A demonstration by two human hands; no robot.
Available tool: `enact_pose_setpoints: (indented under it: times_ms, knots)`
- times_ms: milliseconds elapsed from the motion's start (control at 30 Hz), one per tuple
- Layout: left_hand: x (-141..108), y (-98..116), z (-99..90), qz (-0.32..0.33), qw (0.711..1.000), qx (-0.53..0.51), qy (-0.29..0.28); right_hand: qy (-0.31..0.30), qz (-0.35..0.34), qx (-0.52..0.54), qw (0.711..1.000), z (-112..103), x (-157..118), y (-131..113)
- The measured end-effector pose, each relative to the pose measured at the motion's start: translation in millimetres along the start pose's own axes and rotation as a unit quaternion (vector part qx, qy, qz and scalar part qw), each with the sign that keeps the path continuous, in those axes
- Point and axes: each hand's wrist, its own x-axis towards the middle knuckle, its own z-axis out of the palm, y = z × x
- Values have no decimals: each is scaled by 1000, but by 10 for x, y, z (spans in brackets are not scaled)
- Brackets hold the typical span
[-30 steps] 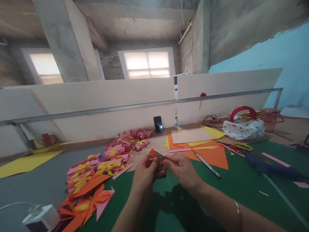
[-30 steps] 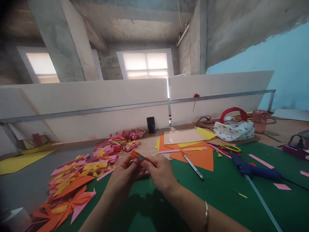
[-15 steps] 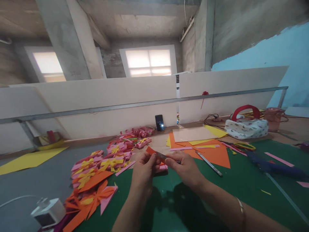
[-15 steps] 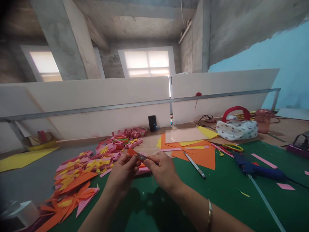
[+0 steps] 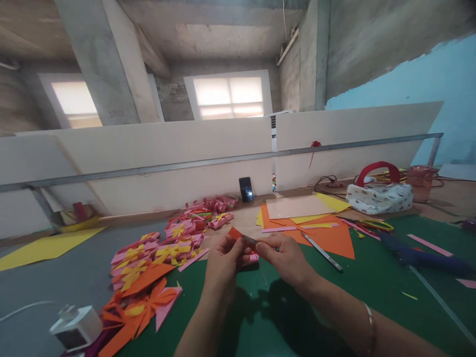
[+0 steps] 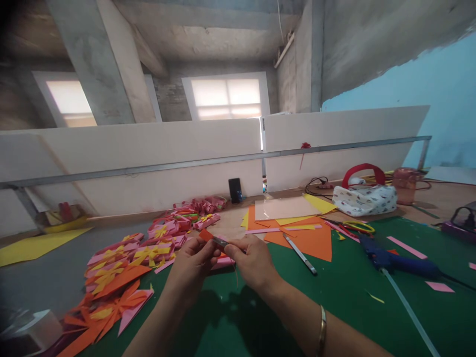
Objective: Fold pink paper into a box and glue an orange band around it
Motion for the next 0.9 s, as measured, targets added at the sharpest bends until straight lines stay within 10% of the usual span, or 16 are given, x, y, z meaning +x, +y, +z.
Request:
enact_pose_setpoints:
  times_ms: [900]
  knots:
    - [-40, 122, 12, -40, 998, -44, -17, 1, 31, 84, 996, -36, 0, -80]
